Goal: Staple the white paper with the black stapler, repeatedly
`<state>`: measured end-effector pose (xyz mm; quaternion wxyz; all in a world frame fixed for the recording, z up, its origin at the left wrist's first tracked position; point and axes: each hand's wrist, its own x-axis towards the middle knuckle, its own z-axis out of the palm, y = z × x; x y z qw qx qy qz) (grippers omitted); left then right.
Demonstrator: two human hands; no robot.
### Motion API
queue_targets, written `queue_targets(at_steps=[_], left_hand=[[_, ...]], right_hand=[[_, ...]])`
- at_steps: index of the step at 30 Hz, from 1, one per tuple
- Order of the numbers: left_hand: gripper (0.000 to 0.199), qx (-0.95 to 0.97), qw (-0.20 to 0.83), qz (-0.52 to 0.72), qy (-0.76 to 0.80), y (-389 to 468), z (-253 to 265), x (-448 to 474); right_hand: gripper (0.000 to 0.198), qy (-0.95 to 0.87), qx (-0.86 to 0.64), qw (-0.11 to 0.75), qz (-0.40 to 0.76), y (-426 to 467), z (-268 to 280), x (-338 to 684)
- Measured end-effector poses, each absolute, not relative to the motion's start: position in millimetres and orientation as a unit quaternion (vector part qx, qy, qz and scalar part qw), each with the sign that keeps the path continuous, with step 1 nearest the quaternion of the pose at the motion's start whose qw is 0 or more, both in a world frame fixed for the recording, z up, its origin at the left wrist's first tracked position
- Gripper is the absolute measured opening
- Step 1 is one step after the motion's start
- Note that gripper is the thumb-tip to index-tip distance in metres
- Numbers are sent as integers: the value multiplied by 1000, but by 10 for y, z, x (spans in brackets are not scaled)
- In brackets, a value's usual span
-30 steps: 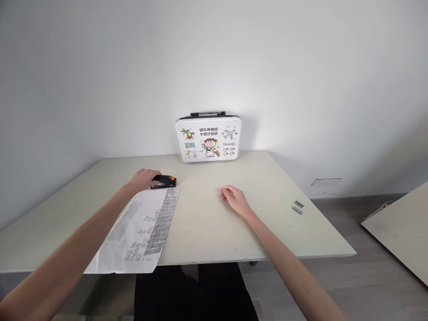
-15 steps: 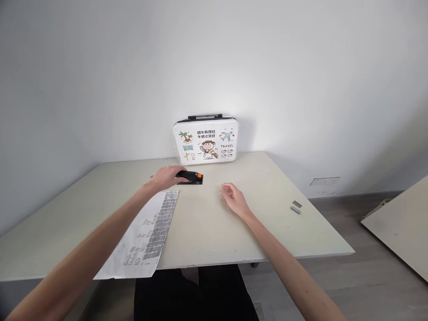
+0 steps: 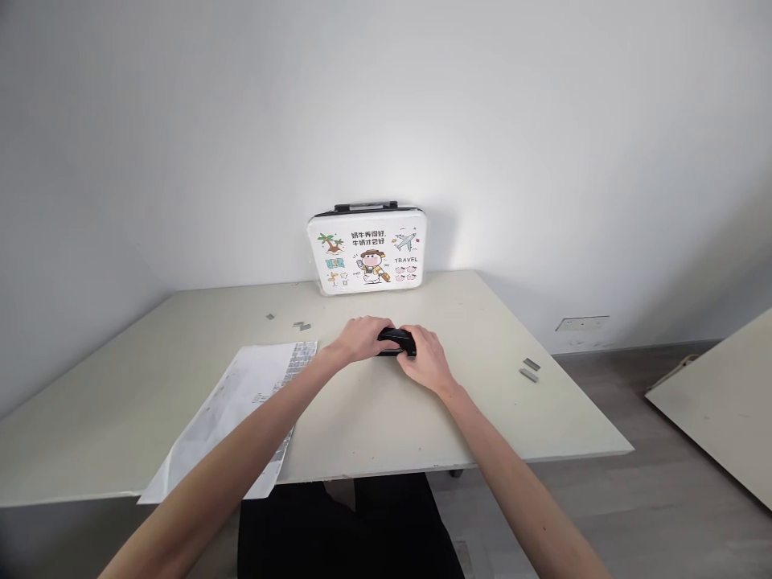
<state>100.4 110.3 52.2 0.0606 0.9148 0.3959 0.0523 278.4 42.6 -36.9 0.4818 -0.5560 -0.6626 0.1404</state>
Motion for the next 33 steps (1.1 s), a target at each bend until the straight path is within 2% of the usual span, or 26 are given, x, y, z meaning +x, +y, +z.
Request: queue_targets(at_steps=[8, 14, 22, 26, 33], left_hand=[[31, 910, 79, 77, 401, 1084, 247, 1095], [68, 911, 87, 131, 380, 1074, 245, 659], [56, 869, 42, 165, 464, 1034, 177, -833], [52, 828, 6, 165, 537, 1166, 75, -1276], [70, 737, -8, 146, 660, 1815, -27, -1404]], right_hand=[[35, -658, -595, 448, 113, 510, -468, 2818], [37, -663, -591, 445, 115, 544, -507, 2840], [35, -658, -591, 448, 130, 524, -491, 2816], [34, -659, -589, 447, 134, 521, -488, 2814], [34, -662, -591, 441, 135, 513, -478, 2810]])
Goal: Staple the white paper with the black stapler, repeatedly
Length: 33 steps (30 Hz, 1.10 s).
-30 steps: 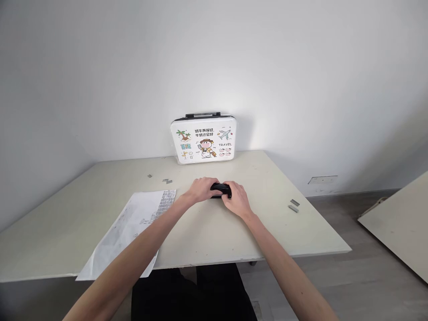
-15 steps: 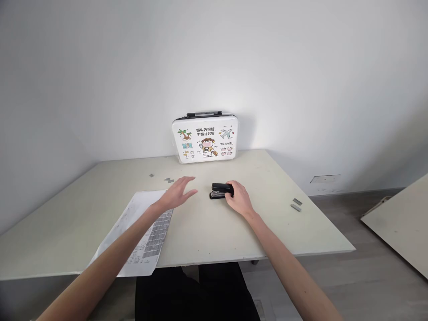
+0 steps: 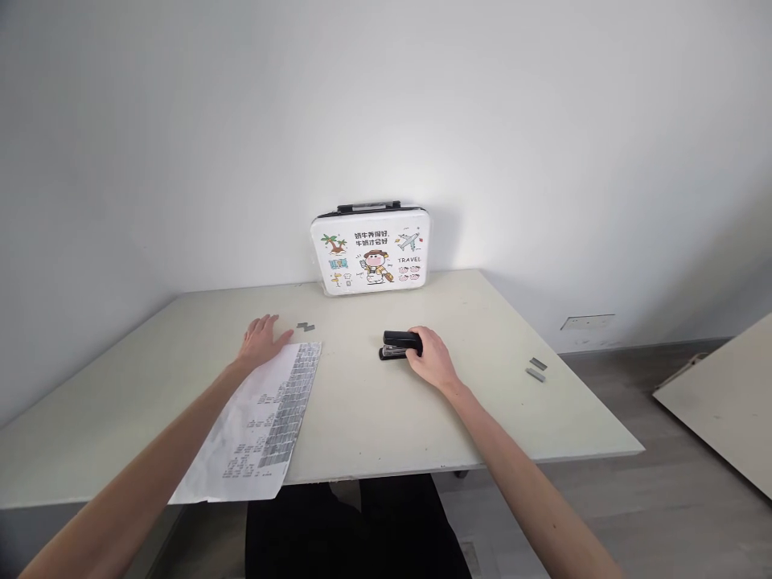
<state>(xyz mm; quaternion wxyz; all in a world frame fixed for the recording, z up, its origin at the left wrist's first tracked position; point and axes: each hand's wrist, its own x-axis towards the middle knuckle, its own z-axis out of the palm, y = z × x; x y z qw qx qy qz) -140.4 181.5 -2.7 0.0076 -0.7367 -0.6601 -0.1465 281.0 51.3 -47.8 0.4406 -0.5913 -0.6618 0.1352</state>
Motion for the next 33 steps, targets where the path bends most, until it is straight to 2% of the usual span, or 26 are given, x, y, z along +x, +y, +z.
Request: queue_targets(at_steps=[3, 7, 9, 17, 23, 30, 33], left_hand=[[67, -704, 6, -147, -695, 2078, -2, -1404], [42, -695, 10, -145, -705, 2268, 38, -1415], [38, -710, 6, -137, -691, 2273, 29, -1402], [42, -809, -32, -108, -576, 2072, -153, -1070], [52, -836, -16, -151, -527, 1981, -121, -882], [16, -828, -3, -206, -522, 1803, 19, -917], [17, -817, -33, -236, -525, 1726, 32, -855]], right_hand=[[34, -663, -591, 441, 131, 527, -478, 2813], [35, -666, -590, 439, 126, 547, -491, 2821], [35, -667, -589, 438, 127, 548, -496, 2823], [33, -665, -590, 438, 131, 531, -484, 2810], [34, -668, -589, 437, 130, 541, -485, 2817], [34, -669, -582, 440, 140, 544, -492, 2832], [32, -676, -571, 440, 150, 540, -489, 2836]])
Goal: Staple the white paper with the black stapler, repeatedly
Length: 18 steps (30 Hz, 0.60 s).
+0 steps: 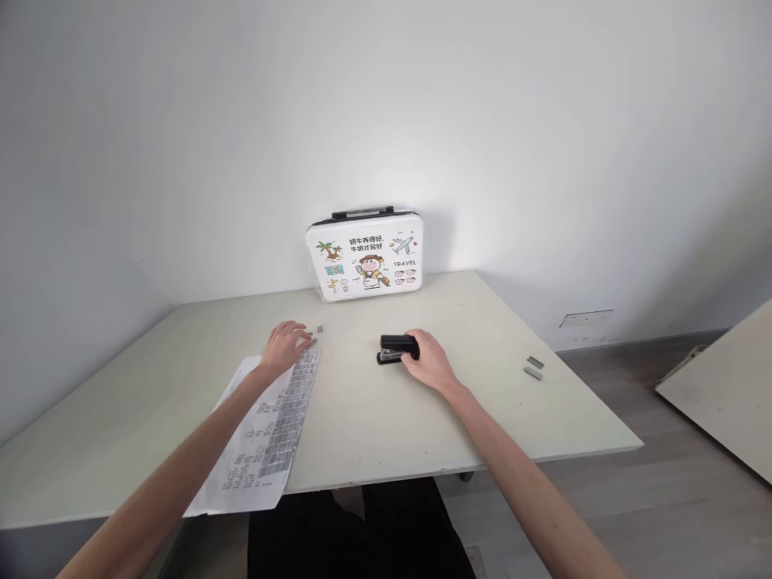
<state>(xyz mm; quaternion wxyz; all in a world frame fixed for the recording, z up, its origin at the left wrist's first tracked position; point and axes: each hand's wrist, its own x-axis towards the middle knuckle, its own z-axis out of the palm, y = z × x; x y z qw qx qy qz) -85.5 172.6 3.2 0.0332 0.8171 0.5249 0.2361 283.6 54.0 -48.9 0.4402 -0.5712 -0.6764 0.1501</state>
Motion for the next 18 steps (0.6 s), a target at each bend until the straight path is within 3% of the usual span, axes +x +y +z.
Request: queue_targets(at_steps=[5, 14, 18], left_hand=[[27, 795, 138, 292, 514, 1556, 97, -649], [50, 739, 438, 325, 396, 642, 361, -139], [36, 547, 679, 344, 349, 170, 414, 15]], right_hand=[[29, -696, -543, 435, 180, 504, -457, 2837], [30, -714, -509, 412, 249, 145, -357, 2967], [31, -706, -517, 399, 273, -165, -326, 3036]])
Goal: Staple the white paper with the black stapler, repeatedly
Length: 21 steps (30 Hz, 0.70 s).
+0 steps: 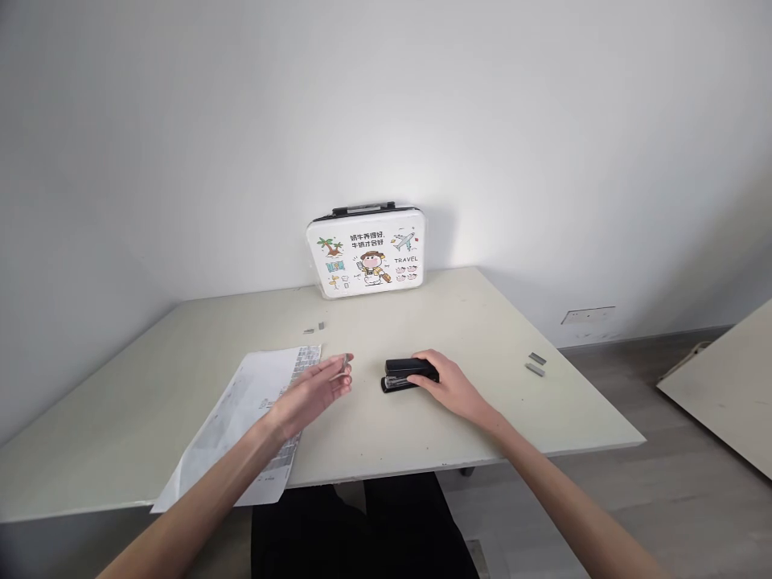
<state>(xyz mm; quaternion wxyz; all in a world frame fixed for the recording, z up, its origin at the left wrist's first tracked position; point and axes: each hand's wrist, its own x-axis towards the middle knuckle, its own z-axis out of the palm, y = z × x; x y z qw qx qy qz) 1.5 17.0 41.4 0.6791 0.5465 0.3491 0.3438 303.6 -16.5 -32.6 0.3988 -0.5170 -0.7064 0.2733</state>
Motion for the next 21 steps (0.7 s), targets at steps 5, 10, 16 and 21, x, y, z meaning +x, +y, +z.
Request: queue_targets(at_steps=[5, 10, 16, 21], left_hand=[[34, 442, 745, 320, 383, -164, 386, 170], [22, 709, 457, 279, 458, -207, 162, 378], [30, 799, 287, 268, 455, 17, -79, 590], [25, 801, 284, 273, 451, 132, -121, 658]], right_hand=[[33, -672, -539, 395, 318, -451, -262, 3095], [47, -592, -569, 470, 324, -502, -274, 3114], [40, -588, -566, 490, 307, -396, -416, 3158], [38, -577, -562, 504, 311, -389, -378, 3168]])
